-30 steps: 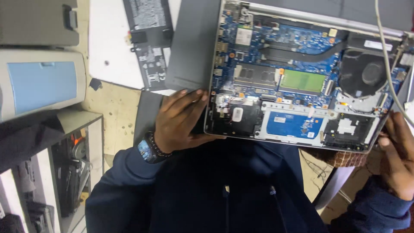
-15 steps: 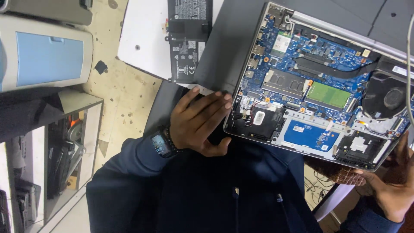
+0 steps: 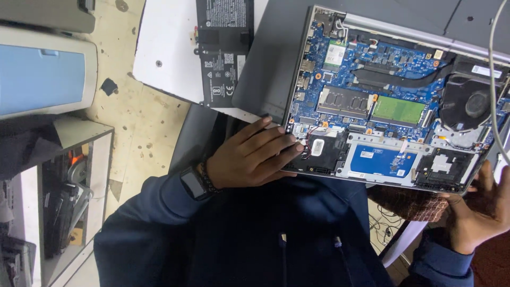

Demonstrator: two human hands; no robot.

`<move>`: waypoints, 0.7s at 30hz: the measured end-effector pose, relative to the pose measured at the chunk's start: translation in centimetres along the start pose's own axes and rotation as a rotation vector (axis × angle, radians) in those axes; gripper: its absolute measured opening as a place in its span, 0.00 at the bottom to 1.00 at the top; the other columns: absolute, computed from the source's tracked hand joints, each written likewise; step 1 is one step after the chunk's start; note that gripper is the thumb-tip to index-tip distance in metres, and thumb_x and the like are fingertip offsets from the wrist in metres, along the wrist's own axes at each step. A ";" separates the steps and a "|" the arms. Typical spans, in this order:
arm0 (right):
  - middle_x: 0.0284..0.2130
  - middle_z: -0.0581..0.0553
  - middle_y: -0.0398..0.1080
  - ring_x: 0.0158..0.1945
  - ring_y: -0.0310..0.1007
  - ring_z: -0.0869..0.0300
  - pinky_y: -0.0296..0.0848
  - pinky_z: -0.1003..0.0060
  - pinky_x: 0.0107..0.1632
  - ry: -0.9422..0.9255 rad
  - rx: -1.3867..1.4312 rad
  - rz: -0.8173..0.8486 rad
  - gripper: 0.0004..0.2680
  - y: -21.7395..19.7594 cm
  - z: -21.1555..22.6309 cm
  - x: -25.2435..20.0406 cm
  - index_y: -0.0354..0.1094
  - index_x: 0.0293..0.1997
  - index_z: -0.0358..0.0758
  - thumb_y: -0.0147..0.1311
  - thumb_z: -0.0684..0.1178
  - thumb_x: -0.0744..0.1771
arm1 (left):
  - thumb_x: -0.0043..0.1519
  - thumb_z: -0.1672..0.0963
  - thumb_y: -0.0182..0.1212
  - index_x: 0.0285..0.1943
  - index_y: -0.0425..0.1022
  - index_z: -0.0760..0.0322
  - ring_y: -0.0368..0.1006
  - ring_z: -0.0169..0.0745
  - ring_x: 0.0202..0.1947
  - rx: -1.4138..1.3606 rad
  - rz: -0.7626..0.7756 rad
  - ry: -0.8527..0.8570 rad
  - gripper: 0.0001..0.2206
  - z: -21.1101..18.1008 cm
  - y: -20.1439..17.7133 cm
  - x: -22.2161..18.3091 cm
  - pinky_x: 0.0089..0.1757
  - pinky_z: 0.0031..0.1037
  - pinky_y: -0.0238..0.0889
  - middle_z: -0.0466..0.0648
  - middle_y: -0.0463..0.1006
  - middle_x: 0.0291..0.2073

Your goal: Repairing a laptop by manipulating internal components such as RAM and SSD modules

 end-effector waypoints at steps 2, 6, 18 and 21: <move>0.73 0.13 0.58 0.70 0.61 0.35 0.63 0.48 0.65 0.016 -0.065 -0.030 0.37 -0.5 -0.4 -0.1 0.46 0.83 0.21 0.58 0.20 0.63 | 0.71 0.42 0.65 0.66 0.73 0.62 0.73 0.45 0.57 -0.013 0.009 -0.002 0.26 0.0 0.1 0.0 0.62 0.45 0.66 0.49 0.77 0.56; 0.69 0.07 0.58 0.71 0.61 0.30 0.64 0.44 0.67 -0.055 -0.103 -0.008 0.34 -0.2 0.2 0.0 0.49 0.80 0.17 0.60 0.25 0.63 | 0.69 0.42 0.69 0.66 0.74 0.62 0.72 0.46 0.58 -0.056 0.033 -0.017 0.27 0.1 0.7 -0.3 0.63 0.45 0.66 0.48 0.77 0.55; 0.67 0.08 0.59 0.72 0.62 0.31 0.65 0.46 0.68 -0.026 -0.126 -0.027 0.31 -0.6 -0.3 -0.2 0.52 0.75 0.12 0.61 0.27 0.62 | 0.68 0.45 0.62 0.50 0.79 0.69 0.72 0.50 0.50 -0.220 0.026 -0.003 0.22 0.2 -1.5 5.3 0.56 0.48 0.68 0.53 0.75 0.47; 0.66 0.09 0.61 0.71 0.64 0.31 0.68 0.45 0.67 -0.039 -0.146 -0.025 0.31 -0.2 0.6 -0.1 0.54 0.75 0.13 0.63 0.26 0.61 | 0.70 0.52 0.66 0.50 0.77 0.69 0.72 0.50 0.45 -0.105 0.082 -0.029 0.14 0.7 -0.5 7.4 0.52 0.42 0.72 0.53 0.73 0.45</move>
Point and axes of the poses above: each hand's wrist, its own x-axis towards the middle knuckle, its own y-axis out of the palm, z = x × y, the point moved 7 cm from there along x, towards the middle knuckle
